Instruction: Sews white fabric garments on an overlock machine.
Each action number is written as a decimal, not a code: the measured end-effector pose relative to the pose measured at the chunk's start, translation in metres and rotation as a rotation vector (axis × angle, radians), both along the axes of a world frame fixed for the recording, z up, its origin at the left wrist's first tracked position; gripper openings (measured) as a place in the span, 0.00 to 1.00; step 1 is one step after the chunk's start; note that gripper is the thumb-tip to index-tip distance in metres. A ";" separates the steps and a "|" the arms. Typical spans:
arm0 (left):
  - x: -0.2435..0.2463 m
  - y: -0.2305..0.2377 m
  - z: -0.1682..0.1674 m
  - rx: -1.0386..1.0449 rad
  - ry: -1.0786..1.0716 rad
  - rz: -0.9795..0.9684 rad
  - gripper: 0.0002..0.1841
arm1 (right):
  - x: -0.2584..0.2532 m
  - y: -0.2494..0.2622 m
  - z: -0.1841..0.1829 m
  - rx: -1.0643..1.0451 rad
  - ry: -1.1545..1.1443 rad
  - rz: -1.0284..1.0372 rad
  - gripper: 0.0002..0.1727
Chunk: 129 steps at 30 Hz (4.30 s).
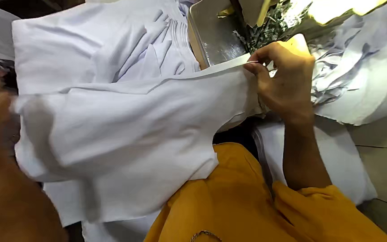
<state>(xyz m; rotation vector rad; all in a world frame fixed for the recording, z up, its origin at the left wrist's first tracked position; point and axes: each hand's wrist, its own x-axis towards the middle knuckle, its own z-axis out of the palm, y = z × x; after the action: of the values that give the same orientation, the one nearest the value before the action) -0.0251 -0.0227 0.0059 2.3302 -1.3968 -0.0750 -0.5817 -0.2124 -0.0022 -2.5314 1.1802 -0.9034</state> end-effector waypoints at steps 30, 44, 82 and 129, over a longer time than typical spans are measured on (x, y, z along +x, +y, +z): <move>-0.375 -0.186 -0.020 -0.315 0.131 -0.777 0.10 | -0.041 0.055 -0.082 0.387 -0.437 -0.331 0.14; -0.380 -0.183 -0.025 -0.350 0.090 -0.733 0.12 | -0.041 0.073 -0.091 0.665 -0.812 -0.307 0.07; -0.401 -0.154 0.003 -0.021 0.065 -0.684 0.09 | -0.054 0.084 -0.089 0.687 -0.838 -0.250 0.05; -0.420 -0.154 -0.017 -0.332 0.013 -0.601 0.10 | -0.061 0.089 -0.079 0.733 -0.774 -0.286 0.10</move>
<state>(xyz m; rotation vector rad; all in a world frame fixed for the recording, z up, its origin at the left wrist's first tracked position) -0.4447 -0.1771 -0.0113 1.5875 -1.8916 -0.0278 -0.6431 -0.1230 -0.0811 -1.2806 1.2757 -1.0943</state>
